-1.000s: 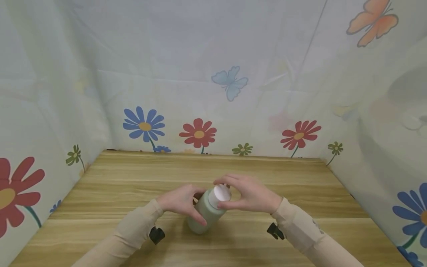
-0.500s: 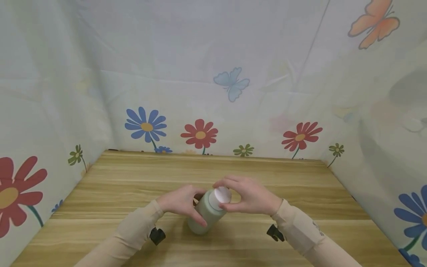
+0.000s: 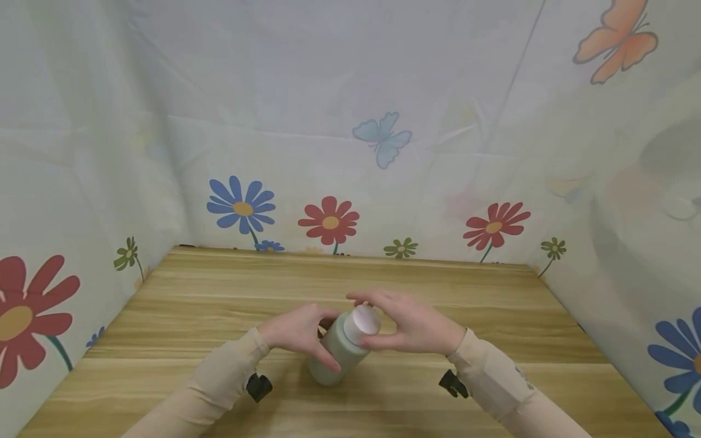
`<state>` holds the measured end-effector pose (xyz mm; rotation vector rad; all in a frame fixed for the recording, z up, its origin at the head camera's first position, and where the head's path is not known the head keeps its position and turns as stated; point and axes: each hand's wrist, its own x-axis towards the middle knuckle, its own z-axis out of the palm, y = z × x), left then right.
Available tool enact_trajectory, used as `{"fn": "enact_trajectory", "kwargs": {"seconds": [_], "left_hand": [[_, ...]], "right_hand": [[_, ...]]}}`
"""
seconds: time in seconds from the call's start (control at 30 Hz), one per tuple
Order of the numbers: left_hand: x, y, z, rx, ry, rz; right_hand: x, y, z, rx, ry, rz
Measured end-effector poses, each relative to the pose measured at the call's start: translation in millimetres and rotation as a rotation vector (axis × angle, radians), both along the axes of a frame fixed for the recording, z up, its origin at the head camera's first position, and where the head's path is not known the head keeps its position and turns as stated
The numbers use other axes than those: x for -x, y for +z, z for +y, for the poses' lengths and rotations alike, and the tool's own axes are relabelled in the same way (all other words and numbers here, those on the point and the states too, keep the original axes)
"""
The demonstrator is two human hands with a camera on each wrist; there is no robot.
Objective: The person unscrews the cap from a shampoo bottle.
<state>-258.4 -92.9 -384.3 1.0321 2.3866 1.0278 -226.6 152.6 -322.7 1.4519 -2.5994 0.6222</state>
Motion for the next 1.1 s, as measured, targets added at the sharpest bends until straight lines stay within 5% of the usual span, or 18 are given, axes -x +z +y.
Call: {"fn": "enact_trajectory", "kwargs": {"seconds": [0.23,0.5,1.1], "left_hand": [[-0.4,-0.2,-0.5,0.016,0.007,-0.003],[-1.3,-0.4,-1.0,0.013,0.012,-0.008],[-1.6,-1.7,-2.6,-0.016,-0.004,-0.013]], "right_hand": [[-1.1,-1.6,0.3,-0.012,-0.106,0.03],[-1.0,-2.9,1.1,-0.014,-0.096,0.051],[2.1,-1.6,2.5,-0.033,0.093,0.035]]}}
